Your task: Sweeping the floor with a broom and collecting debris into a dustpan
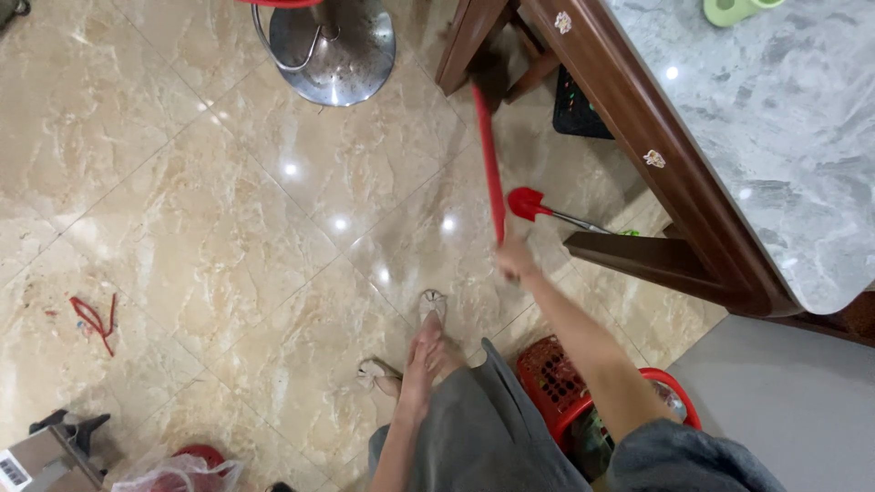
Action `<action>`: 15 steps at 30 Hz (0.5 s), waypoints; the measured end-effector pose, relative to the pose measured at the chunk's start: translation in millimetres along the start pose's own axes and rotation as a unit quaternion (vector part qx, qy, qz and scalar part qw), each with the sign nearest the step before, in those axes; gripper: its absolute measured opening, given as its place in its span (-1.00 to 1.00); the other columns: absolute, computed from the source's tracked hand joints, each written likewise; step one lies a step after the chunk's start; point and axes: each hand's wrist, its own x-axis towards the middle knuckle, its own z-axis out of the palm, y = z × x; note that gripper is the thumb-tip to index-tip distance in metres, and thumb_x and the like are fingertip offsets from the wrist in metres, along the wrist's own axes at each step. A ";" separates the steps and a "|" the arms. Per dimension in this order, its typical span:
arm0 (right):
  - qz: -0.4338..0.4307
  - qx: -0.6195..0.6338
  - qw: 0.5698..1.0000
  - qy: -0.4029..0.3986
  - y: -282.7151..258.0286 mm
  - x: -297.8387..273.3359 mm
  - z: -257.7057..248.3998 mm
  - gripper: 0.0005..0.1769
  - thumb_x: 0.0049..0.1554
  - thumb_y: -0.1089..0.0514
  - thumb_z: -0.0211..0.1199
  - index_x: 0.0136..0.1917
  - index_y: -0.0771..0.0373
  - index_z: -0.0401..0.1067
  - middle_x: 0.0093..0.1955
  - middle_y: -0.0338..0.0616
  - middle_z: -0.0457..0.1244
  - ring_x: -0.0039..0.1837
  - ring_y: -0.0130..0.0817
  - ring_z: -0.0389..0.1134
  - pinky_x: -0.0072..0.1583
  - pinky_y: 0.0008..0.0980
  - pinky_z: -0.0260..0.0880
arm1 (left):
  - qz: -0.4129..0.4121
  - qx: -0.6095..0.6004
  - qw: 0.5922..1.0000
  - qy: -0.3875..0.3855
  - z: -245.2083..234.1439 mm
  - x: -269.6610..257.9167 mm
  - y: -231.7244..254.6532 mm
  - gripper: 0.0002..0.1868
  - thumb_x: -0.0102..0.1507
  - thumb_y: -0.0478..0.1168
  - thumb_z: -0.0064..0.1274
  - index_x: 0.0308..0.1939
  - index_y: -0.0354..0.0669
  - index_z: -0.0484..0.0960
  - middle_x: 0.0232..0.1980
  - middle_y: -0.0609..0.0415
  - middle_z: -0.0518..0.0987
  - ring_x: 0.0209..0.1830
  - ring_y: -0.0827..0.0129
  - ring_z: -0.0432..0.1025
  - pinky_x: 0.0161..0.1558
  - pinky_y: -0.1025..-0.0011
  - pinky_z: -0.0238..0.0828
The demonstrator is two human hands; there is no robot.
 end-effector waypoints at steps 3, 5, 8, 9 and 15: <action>0.073 0.144 0.977 -0.139 -37.6 -126.5 -21.9 -0.08 0.26 0.17 0.09 0.71 -0.07 -0.32 -0.12 -0.11 0.28 -0.39 -0.40 0.27 -0.39 -0.45 0.32 | -0.012 -0.054 0.998 0.038 -13.2 19.6 -17.8 -0.25 0.25 0.19 -0.11 0.49 0.03 0.39 0.47 0.07 0.49 0.47 0.29 0.37 0.40 0.24 0.24; 0.085 0.172 0.963 -0.192 -46.9 -178.5 -21.6 -0.01 0.19 0.25 0.17 0.71 -0.06 -0.30 0.02 -0.05 0.29 -0.44 -0.42 0.24 -0.47 -0.49 0.29 | -0.012 -0.067 0.996 0.054 -21.9 30.5 -32.4 -0.32 0.30 0.15 -0.13 0.44 -0.04 0.45 0.45 0.09 0.50 0.45 0.31 0.38 0.38 0.27 0.25; 0.067 0.116 0.942 -0.308 -60.5 -204.2 -25.1 0.07 0.18 0.26 0.05 0.71 -0.17 -0.53 0.28 0.08 0.32 -0.37 -0.35 0.32 -0.31 -0.36 0.41 | 0.004 -0.079 0.995 0.068 -22.2 43.7 -37.1 -0.14 0.22 0.23 -0.09 0.55 -0.04 0.30 0.49 0.04 0.45 0.51 0.24 0.31 0.38 0.16 0.27; 0.035 0.159 0.927 -0.337 -63.0 -194.8 -27.5 0.00 0.17 0.29 0.08 0.71 -0.12 -0.33 0.06 -0.01 0.31 -0.42 -0.42 0.28 -0.37 -0.46 0.37 | 0.007 -0.093 0.993 0.070 -18.1 43.7 -31.1 -0.26 0.26 0.17 -0.08 0.47 -0.04 0.38 0.46 0.02 0.48 0.48 0.22 0.35 0.33 0.19 0.31; 0.095 0.437 0.845 -0.294 -89.3 -158.4 -39.2 -0.32 0.14 0.24 0.23 0.52 0.21 0.23 -0.29 -0.14 0.18 -0.42 -0.45 0.22 -0.43 -0.53 0.19 | 0.054 -0.087 0.993 0.050 -35.7 72.2 -39.7 -0.36 0.47 0.05 -0.08 0.54 -0.16 0.21 0.46 -0.11 0.45 0.47 0.00 0.32 0.43 -0.11 0.16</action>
